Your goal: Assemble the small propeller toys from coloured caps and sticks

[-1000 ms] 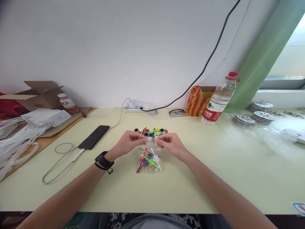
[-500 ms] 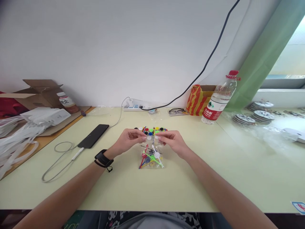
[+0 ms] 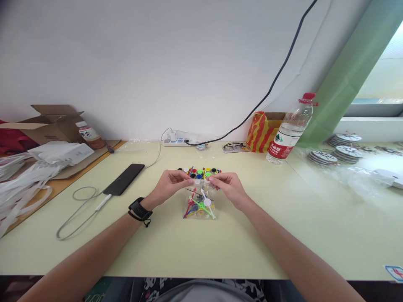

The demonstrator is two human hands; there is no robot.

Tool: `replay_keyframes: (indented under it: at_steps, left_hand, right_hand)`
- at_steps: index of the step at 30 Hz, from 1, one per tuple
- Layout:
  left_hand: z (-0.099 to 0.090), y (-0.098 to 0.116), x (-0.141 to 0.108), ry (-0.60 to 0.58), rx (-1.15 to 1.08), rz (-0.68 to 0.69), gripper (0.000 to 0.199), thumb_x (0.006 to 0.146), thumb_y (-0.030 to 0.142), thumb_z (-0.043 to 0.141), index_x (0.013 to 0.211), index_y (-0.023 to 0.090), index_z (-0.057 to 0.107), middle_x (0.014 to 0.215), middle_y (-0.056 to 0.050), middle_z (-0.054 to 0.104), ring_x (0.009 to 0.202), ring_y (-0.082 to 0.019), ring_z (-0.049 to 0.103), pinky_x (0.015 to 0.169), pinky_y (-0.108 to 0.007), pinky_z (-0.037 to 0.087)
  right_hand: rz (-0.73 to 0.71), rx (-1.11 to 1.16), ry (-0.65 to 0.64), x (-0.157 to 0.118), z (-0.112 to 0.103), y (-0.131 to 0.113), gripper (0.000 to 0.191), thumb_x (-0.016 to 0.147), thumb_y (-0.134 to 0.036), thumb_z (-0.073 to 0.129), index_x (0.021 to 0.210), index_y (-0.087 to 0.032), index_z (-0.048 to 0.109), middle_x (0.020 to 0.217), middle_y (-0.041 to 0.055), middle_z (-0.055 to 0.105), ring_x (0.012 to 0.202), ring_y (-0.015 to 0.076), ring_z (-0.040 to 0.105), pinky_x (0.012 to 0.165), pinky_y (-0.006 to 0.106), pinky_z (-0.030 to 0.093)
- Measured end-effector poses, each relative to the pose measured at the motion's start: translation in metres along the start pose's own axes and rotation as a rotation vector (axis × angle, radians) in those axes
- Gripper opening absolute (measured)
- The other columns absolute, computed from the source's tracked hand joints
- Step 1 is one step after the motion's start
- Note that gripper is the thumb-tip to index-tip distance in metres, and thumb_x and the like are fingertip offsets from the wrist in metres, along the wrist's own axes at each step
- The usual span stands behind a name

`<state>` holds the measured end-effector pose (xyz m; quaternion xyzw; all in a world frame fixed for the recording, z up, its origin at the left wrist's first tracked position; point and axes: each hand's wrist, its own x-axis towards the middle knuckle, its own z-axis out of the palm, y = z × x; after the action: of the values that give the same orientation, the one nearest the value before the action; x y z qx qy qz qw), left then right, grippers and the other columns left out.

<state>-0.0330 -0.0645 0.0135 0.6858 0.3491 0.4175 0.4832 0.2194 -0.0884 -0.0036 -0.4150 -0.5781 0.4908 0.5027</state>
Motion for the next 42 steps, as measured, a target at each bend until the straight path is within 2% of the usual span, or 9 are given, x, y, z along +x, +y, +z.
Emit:
replay_keyframes:
  at_steps: [4,9,15,18,22,27,32,37,42]
  left_hand:
    - [0.001,-0.001,0.001,0.015,-0.011,0.008,0.029,0.078,0.039,0.087,0.089,0.014,0.077,0.091,-0.009,0.08,0.083,-0.021,0.075,0.078,-0.03,0.06]
    - [-0.001,-0.001,0.002,0.002,-0.005,-0.012,0.045,0.08,0.038,0.085,0.116,0.014,0.075,0.087,-0.009,0.081,0.087,-0.023,0.076,0.086,-0.035,0.06]
    - [-0.001,0.0,0.002,-0.027,0.004,-0.029,0.035,0.079,0.038,0.086,0.103,0.013,0.078,0.091,-0.011,0.081,0.087,-0.023,0.077,0.083,-0.034,0.061]
    - [0.004,-0.001,0.001,-0.081,0.009,-0.013,0.033,0.081,0.038,0.084,0.102,0.014,0.077,0.084,-0.009,0.08,0.081,-0.021,0.076,0.079,-0.032,0.06]
    - [0.009,-0.001,0.0,-0.113,0.023,-0.008,0.033,0.081,0.039,0.084,0.101,0.014,0.077,0.082,-0.008,0.079,0.078,-0.02,0.076,0.075,-0.029,0.06]
    - [0.007,0.001,0.0,-0.107,0.045,-0.002,0.035,0.08,0.041,0.085,0.101,0.014,0.079,0.08,-0.009,0.08,0.076,-0.021,0.076,0.074,-0.03,0.06]
    - [0.004,0.004,0.002,-0.122,0.101,-0.036,0.037,0.081,0.041,0.084,0.107,0.015,0.08,0.085,-0.01,0.081,0.078,-0.022,0.076,0.075,-0.031,0.06]
    - [0.004,0.001,0.002,-0.131,0.105,-0.042,0.033,0.08,0.041,0.084,0.1,0.015,0.082,0.09,-0.011,0.082,0.081,-0.024,0.077,0.074,-0.031,0.061]
    - [0.002,-0.002,0.002,-0.1,0.076,-0.025,0.03,0.079,0.04,0.085,0.096,0.015,0.082,0.093,-0.012,0.081,0.085,-0.024,0.077,0.078,-0.032,0.062]
  right_hand:
    - [-0.057,-0.119,-0.006,-0.001,0.002,-0.002,0.036,0.08,-0.05,0.08,0.097,-0.019,0.084,0.088,0.0078,0.079,0.076,0.0203,0.065,0.071,0.034,0.052]
    - [-0.09,-0.153,0.01,-0.002,0.0,-0.004,0.046,0.083,-0.048,0.079,0.118,-0.019,0.078,0.092,0.0089,0.079,0.079,0.0226,0.069,0.077,0.038,0.055]
    - [-0.09,-0.208,0.003,-0.001,0.002,-0.006,0.046,0.087,-0.052,0.073,0.12,-0.02,0.074,0.091,0.0085,0.079,0.087,0.0256,0.073,0.083,0.039,0.056]
    - [-0.063,-0.238,-0.001,-0.001,0.01,-0.006,0.043,0.087,-0.054,0.073,0.112,-0.02,0.077,0.095,0.0093,0.08,0.088,0.0265,0.073,0.081,0.038,0.056]
    - [-0.111,-0.273,-0.126,-0.001,0.017,-0.005,0.032,0.087,-0.053,0.072,0.09,-0.022,0.081,0.093,0.007,0.079,0.089,0.026,0.071,0.083,0.037,0.054]
    - [-0.099,-0.37,-0.135,0.003,0.001,-0.008,0.037,0.084,-0.055,0.074,0.076,-0.02,0.078,0.076,0.0045,0.075,0.072,0.0208,0.064,0.067,0.032,0.05]
    - [-0.101,-0.452,-0.166,0.008,-0.02,-0.013,0.037,0.082,-0.055,0.076,0.074,-0.019,0.077,0.071,0.0036,0.071,0.066,0.0172,0.057,0.06,0.029,0.045]
    - [-0.113,-0.447,-0.17,0.008,-0.021,-0.015,0.04,0.079,-0.058,0.078,0.069,-0.019,0.074,0.068,0.0031,0.069,0.064,0.0164,0.055,0.058,0.029,0.045]
    - [-0.065,-0.307,-0.207,0.006,-0.016,-0.011,0.04,0.079,-0.058,0.079,0.081,-0.019,0.074,0.081,0.005,0.074,0.075,0.0195,0.065,0.071,0.033,0.052]
